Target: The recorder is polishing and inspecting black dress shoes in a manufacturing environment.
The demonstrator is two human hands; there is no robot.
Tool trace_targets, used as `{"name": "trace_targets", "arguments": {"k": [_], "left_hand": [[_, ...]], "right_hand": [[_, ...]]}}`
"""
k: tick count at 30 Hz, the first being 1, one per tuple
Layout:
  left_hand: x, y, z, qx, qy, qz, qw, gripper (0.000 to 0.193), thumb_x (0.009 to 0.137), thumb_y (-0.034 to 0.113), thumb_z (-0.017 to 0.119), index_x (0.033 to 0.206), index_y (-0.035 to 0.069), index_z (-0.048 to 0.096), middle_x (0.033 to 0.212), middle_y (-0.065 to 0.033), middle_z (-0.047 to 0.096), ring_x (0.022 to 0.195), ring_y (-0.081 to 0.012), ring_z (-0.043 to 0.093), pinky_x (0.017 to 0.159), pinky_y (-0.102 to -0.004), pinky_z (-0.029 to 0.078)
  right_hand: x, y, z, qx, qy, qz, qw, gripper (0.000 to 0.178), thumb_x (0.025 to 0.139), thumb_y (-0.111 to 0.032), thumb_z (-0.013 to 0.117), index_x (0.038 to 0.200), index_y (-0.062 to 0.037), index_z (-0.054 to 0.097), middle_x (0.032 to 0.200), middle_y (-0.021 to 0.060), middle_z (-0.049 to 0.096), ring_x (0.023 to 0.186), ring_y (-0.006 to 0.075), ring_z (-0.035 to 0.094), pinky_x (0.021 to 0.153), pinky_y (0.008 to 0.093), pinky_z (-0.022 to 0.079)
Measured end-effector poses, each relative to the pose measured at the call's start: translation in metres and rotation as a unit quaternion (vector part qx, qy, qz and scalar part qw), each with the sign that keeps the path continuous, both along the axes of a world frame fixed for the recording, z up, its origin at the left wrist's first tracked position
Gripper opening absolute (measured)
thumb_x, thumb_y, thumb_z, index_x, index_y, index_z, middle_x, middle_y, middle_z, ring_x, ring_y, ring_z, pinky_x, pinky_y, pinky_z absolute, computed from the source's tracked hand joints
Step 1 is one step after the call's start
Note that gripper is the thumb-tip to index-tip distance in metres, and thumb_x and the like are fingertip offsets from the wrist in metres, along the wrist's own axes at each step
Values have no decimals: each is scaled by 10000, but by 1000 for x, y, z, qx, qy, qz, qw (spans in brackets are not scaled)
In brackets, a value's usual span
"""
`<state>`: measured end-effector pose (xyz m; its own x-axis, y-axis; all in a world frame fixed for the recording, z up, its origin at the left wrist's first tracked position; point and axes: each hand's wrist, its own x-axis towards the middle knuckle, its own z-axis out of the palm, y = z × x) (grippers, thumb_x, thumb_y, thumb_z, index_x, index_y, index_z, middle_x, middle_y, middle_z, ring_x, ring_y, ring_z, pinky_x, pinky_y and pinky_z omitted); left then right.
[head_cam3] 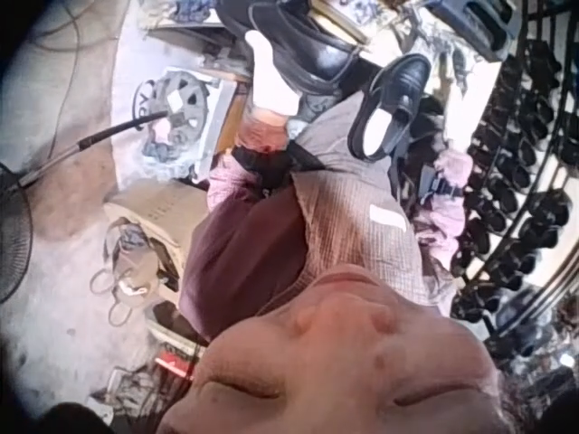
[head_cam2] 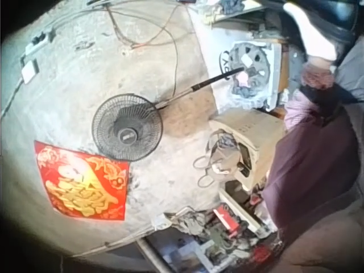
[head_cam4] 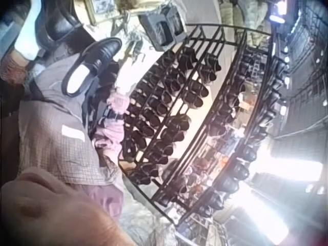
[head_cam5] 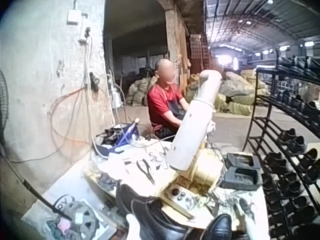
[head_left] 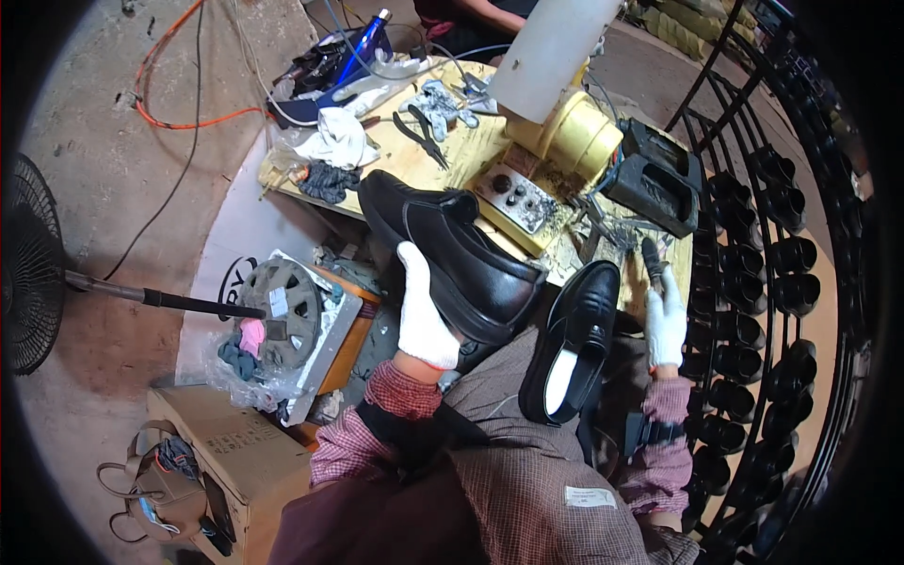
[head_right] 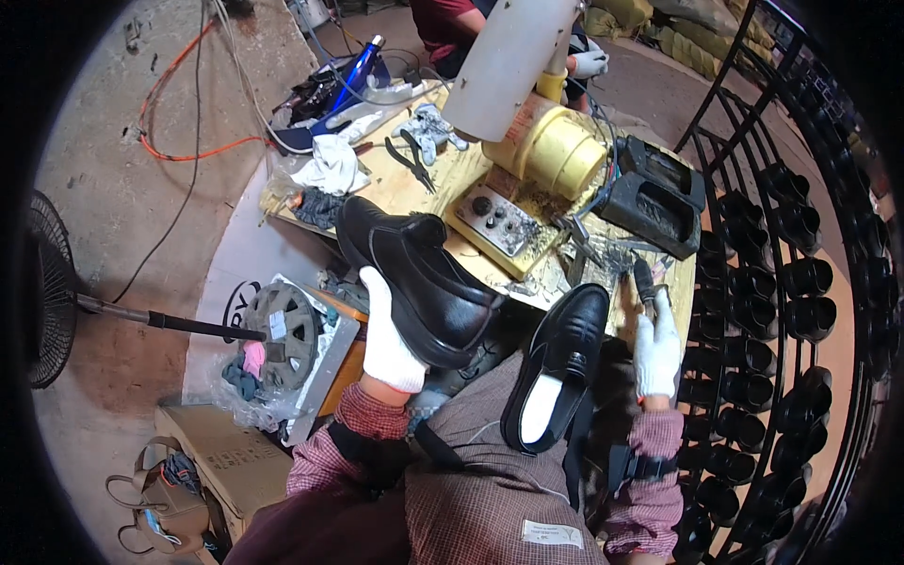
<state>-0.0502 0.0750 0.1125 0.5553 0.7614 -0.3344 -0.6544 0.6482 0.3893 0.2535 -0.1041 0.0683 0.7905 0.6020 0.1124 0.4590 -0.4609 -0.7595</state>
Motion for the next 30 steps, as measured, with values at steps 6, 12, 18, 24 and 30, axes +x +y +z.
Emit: {"name": "trace_targets", "arguments": {"k": [6,12,18,24,30], "left_hand": [[19,-1,3,-32,-69,-22,997,743,999,672,527,1522,145,484,1498,-104,557,1365,-330,536,1158,-528,441],[0,3,13,34,-72,-4,997,731,1007,632,556,1525,122,482,1518,-125,542,1368,-345,540,1178,-535,418],[9,-11,1,-10,-30,12,999,640,1043,555,552,1515,130,472,1471,-110,576,1303,-326,587,1135,-521,470],[10,-20,-1,49,86,46,994,548,1073,438,564,1505,114,473,1451,-81,597,1287,-289,607,1118,-490,493],[-8,-2,-2,9,14,40,999,645,1068,536,507,1520,76,470,1498,-127,563,1340,-301,572,1162,-480,458]], "right_hand": [[-113,-13,76,66,20,282,957,505,966,-144,640,1456,-30,598,1000,65,696,711,80,623,648,211,518],[-111,-9,79,28,294,100,950,531,928,-136,680,1444,-28,612,1139,72,756,715,56,591,637,210,491],[-127,-15,109,61,-51,331,940,515,912,-179,751,1396,-31,654,867,106,733,669,189,682,629,318,540],[-134,-6,118,-33,-106,352,929,487,904,-188,764,1357,-34,677,879,143,745,692,260,698,673,337,546],[-123,-50,124,-39,18,260,965,476,893,-166,754,1344,-29,685,962,166,778,764,274,756,747,345,592]]}}
